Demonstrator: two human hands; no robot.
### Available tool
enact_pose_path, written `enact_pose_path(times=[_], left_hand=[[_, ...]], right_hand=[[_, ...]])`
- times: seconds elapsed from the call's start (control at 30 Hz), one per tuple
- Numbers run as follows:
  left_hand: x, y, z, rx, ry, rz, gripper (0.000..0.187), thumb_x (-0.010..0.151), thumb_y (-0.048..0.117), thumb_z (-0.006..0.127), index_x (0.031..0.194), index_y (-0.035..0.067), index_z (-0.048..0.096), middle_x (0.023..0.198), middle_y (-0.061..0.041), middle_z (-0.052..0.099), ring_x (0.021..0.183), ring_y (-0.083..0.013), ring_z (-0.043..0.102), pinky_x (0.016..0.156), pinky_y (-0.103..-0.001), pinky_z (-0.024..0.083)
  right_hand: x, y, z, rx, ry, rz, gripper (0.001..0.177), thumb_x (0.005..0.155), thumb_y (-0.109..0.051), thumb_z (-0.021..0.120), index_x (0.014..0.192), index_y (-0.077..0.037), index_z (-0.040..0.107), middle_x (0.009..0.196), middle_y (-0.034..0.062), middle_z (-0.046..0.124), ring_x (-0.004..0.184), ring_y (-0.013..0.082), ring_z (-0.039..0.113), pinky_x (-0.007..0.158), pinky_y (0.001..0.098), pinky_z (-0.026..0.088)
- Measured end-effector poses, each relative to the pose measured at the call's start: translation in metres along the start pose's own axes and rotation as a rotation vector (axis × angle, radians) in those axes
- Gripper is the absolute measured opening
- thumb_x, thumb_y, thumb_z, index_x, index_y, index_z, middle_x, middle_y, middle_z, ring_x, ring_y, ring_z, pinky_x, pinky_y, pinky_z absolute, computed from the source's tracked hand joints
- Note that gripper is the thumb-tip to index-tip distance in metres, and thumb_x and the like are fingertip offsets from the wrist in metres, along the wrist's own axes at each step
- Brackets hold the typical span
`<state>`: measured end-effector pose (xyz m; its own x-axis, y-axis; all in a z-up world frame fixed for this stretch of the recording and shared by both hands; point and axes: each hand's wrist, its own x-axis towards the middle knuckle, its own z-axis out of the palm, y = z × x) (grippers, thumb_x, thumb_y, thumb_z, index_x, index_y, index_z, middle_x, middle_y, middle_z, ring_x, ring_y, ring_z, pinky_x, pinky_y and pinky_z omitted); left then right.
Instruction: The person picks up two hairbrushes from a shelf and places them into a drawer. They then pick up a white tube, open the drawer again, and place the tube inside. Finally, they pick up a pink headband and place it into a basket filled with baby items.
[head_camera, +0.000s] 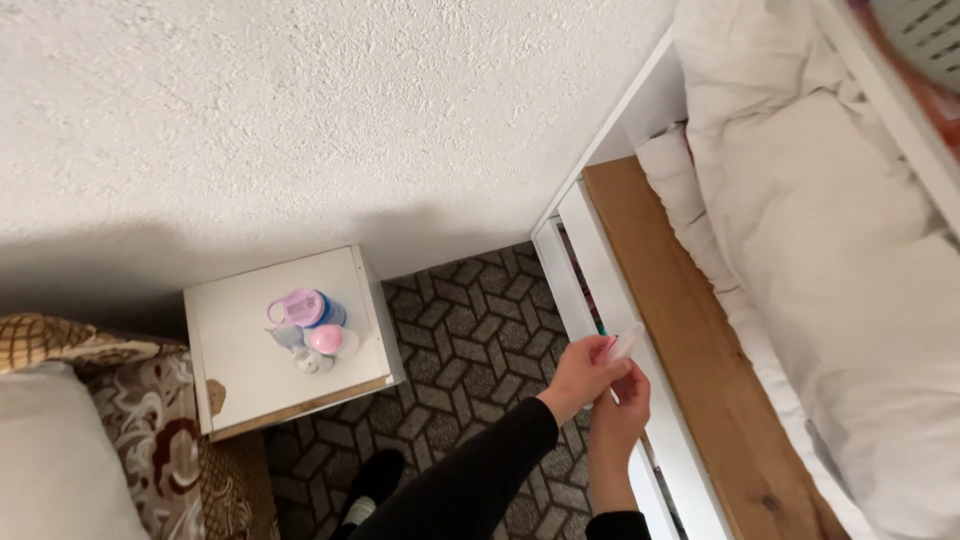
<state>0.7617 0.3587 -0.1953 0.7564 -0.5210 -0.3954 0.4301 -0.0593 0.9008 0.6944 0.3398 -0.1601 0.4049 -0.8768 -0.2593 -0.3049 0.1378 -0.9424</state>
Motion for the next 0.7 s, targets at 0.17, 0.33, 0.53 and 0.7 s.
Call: enact_pose_path(times=[0.17,0.33,0.53,0.7], left_hand=[[0.037,-0.026,-0.029,-0.099,-0.079,-0.047,0.013,0.084,0.017,0.070,0.082,0.012,0.059,0.070,0.004,0.053,0.068,-0.0077,0.050,0.063,-0.026,0.043],[0.089,-0.113,-0.044,-0.004,-0.048,-0.073,0.039,0.079,0.024,0.075,0.115,0.010,0.076,0.090,0.003,0.071,0.081,-0.0081,0.061,0.074,-0.027,0.052],[0.118,-0.170,-0.058,-0.029,-0.127,-0.171,0.017,0.093,0.021,0.072,0.099,0.008,0.064,0.086,0.000,0.055,0.077,-0.0127,0.053,0.069,-0.030,0.046],[0.164,-0.236,-0.038,0.005,-0.021,-0.227,0.052,0.084,0.027,0.076,0.132,0.007,0.067,0.111,-0.002,0.071,0.096,-0.0121,0.064,0.081,-0.029,0.053]], right_hand=[[0.019,0.029,0.030,-0.014,-0.043,0.067,0.043,0.094,-0.008,0.061,0.137,-0.010,0.059,0.129,0.0095,0.068,0.117,0.0179,0.065,0.097,0.0316,0.054],[0.052,0.114,0.052,0.055,-0.052,0.056,0.044,0.096,-0.022,0.065,0.137,-0.008,0.061,0.127,0.0084,0.069,0.110,0.0175,0.065,0.091,0.0296,0.053],[0.094,0.202,0.060,-0.038,-0.090,0.009,0.037,0.102,-0.020,0.053,0.135,-0.006,0.064,0.130,0.0106,0.070,0.119,0.0212,0.066,0.099,0.0340,0.056],[0.154,0.269,0.049,-0.250,-0.116,-0.071,0.027,0.105,-0.014,0.048,0.122,-0.006,0.068,0.116,0.0102,0.073,0.109,0.0213,0.068,0.093,0.0329,0.055]])
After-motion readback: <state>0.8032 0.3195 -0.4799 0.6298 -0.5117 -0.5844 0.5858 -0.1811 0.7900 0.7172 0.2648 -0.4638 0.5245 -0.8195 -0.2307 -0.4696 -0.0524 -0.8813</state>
